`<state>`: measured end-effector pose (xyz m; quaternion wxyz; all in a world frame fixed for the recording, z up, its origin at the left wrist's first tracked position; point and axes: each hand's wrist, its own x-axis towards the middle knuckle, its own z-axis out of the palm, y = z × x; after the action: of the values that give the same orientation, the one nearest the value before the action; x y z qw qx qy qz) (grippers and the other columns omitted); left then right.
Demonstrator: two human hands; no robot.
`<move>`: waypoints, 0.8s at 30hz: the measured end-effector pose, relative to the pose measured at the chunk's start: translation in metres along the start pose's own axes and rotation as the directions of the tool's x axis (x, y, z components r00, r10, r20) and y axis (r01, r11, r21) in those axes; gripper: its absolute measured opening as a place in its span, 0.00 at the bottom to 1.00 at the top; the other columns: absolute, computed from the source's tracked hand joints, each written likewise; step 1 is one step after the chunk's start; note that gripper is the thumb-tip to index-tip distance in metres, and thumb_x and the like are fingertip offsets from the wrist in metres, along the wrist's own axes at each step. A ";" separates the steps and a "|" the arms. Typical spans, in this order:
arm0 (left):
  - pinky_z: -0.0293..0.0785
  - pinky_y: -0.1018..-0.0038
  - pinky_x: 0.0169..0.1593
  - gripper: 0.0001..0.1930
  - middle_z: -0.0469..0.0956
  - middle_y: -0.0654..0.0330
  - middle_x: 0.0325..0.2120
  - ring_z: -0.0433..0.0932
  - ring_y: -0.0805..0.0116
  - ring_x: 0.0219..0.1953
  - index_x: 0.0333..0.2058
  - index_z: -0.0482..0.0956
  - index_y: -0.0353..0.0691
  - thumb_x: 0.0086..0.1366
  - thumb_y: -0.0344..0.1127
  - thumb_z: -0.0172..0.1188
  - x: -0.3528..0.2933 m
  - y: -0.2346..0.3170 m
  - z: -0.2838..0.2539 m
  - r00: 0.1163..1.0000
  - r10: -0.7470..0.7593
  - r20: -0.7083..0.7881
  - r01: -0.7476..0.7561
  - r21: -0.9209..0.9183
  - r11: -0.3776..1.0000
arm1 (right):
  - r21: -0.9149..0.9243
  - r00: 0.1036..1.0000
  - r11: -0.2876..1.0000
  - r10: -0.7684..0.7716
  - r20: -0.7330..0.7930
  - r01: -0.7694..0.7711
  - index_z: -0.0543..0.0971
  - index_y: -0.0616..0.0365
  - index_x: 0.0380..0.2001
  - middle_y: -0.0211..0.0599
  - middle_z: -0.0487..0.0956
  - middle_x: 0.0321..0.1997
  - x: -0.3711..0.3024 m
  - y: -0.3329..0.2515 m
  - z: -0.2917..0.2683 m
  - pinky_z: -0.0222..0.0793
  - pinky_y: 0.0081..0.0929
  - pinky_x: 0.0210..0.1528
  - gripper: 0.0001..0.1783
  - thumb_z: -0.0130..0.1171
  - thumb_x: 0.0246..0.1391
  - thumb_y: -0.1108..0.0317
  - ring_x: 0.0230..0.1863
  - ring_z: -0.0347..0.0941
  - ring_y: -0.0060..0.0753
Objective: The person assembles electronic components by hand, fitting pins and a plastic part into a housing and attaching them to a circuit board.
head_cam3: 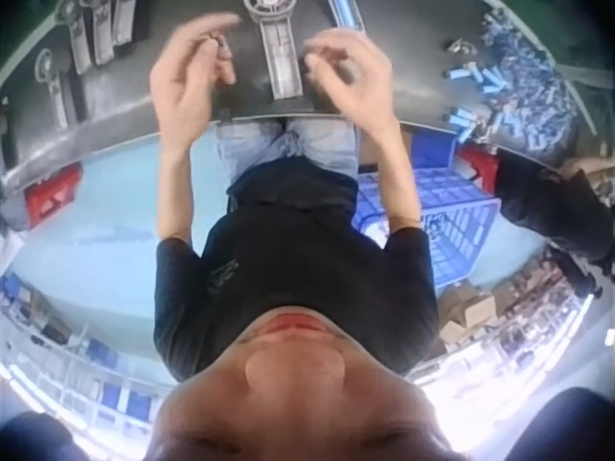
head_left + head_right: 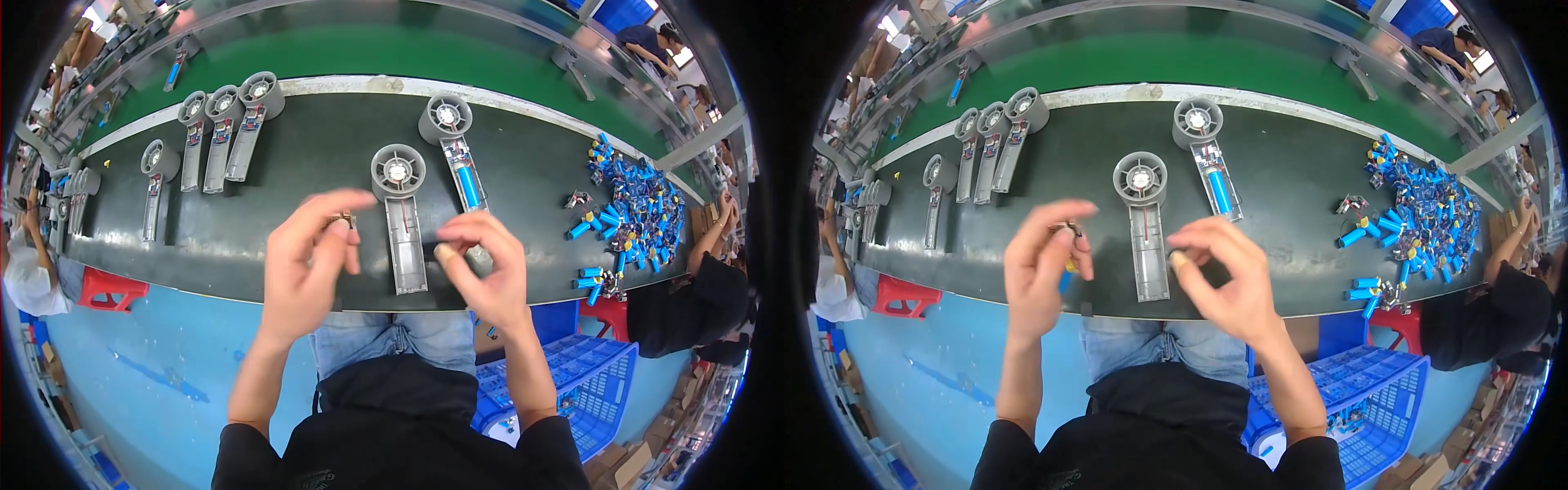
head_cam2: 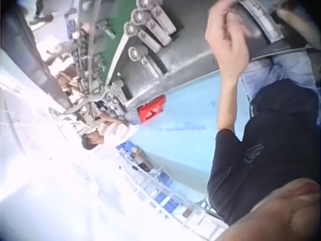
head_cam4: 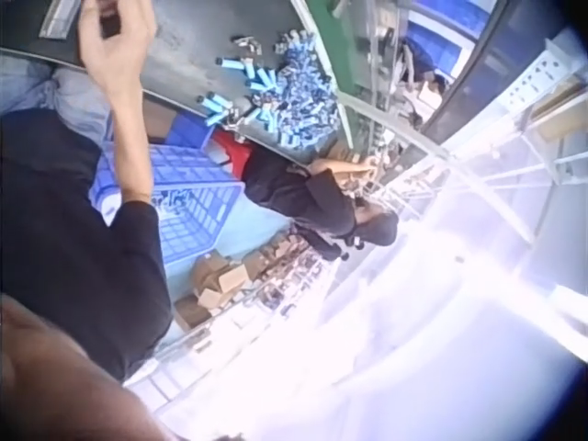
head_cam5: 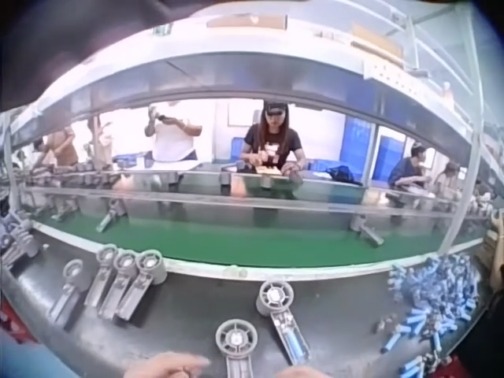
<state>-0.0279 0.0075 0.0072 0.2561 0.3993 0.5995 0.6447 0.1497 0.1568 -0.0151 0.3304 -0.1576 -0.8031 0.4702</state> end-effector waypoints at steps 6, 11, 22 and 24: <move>0.71 0.63 0.30 0.13 0.66 0.58 0.26 0.73 0.54 0.25 0.42 0.79 0.41 0.57 0.31 0.68 0.003 -0.019 0.024 0.922 0.273 0.273 -0.386 0.640 0.664 | -0.012 0.997 0.997 0.071 0.010 -0.071 0.82 0.63 0.38 0.36 0.81 0.41 0.007 0.011 0.012 0.69 0.16 0.32 0.13 0.64 0.47 0.84 0.28 0.72 0.16; 0.66 0.72 0.25 0.07 0.72 0.60 0.24 0.72 0.70 0.22 0.39 0.80 0.38 0.61 0.28 0.65 0.012 -0.029 0.029 0.970 0.223 0.093 -0.237 0.555 0.798 | 0.038 0.996 0.995 0.089 -0.014 -0.088 0.83 0.62 0.39 0.37 0.82 0.43 0.015 0.010 0.027 0.66 0.14 0.25 0.14 0.66 0.47 0.82 0.22 0.69 0.13; 0.71 0.79 0.32 0.10 0.79 0.59 0.29 0.75 0.77 0.26 0.47 0.78 0.33 0.70 0.23 0.54 0.004 -0.036 0.023 0.996 -0.086 -0.032 0.089 0.113 0.990 | -0.402 0.935 0.871 -0.342 -0.088 0.281 0.83 0.59 0.37 0.30 0.81 0.35 0.027 0.030 0.047 0.66 0.18 0.20 0.12 0.67 0.46 0.80 0.21 0.73 0.18; 0.74 0.77 0.38 0.12 0.81 0.56 0.34 0.79 0.72 0.31 0.49 0.77 0.33 0.69 0.22 0.53 -0.001 -0.033 0.031 0.995 -0.054 -0.080 0.058 0.048 0.997 | -0.343 0.951 0.906 -0.295 -0.094 0.247 0.83 0.59 0.36 0.30 0.80 0.35 0.028 0.027 0.048 0.65 0.17 0.19 0.12 0.67 0.46 0.80 0.20 0.71 0.17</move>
<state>-0.0073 0.0296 -0.0267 0.2401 0.3628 0.6363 0.6371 0.0952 0.1548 -0.0443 0.4186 -0.1303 -0.8581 0.2673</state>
